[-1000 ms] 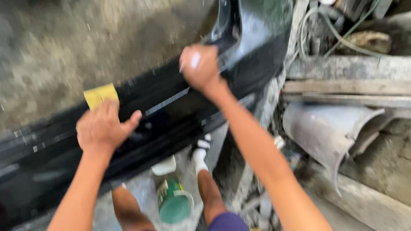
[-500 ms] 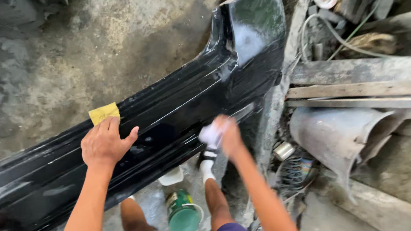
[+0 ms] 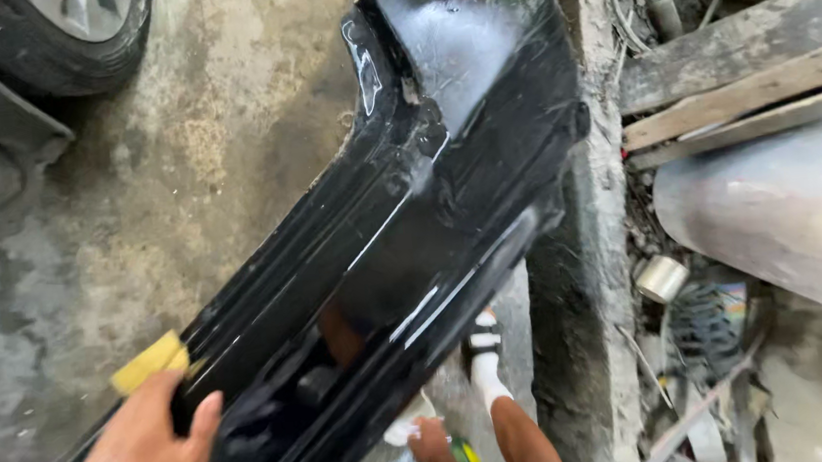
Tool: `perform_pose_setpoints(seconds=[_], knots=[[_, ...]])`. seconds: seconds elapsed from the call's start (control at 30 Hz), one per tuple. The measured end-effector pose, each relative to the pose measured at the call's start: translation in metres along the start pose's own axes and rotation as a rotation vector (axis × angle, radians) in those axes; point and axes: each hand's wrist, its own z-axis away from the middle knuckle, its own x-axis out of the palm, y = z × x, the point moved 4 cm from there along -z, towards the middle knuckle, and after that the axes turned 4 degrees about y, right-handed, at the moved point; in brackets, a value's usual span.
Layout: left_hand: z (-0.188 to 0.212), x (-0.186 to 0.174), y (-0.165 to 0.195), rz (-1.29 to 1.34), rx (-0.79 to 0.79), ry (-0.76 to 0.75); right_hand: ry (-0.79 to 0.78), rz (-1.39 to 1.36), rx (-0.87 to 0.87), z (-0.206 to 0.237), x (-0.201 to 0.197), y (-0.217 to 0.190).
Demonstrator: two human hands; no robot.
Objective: The person scrubs and sands a detached black car bumper with a yellow abrasive sponge, working along its edges and surface while steadying it with the other hand. They occasionally wipe the bumper with a white cloth and reposition the bumper to reach different sections.
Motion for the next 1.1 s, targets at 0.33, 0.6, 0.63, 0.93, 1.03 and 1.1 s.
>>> perform_pose_setpoints(seconds=[0.33, 0.6, 0.63, 0.93, 1.03, 1.1], knots=[[-0.004, 0.023, -0.062, 0.148, 0.274, -0.018, 0.117, -0.058, -0.128, -0.124, 0.072, 0.044], [0.018, 0.01, -0.043, 0.134, 0.176, -0.032, 0.107, -0.075, -0.139, -0.107, 0.047, 0.061], [0.017, 0.008, -0.034, 0.111, 0.184, -0.058, 0.12, -0.081, -0.135, -0.091, 0.038, 0.062], [-0.001, -0.019, 0.008, -0.019, 0.008, -0.041, -0.067, -0.278, -0.744, 0.042, -0.126, -0.108], [-0.001, -0.023, 0.012, -0.011, -0.002, -0.037, -0.069, -0.419, -0.81, 0.051, -0.209, -0.188], [-0.003, -0.021, 0.011, -0.015, -0.01, -0.054, 0.138, -0.303, -1.065, 0.049, -0.251, -0.252]])
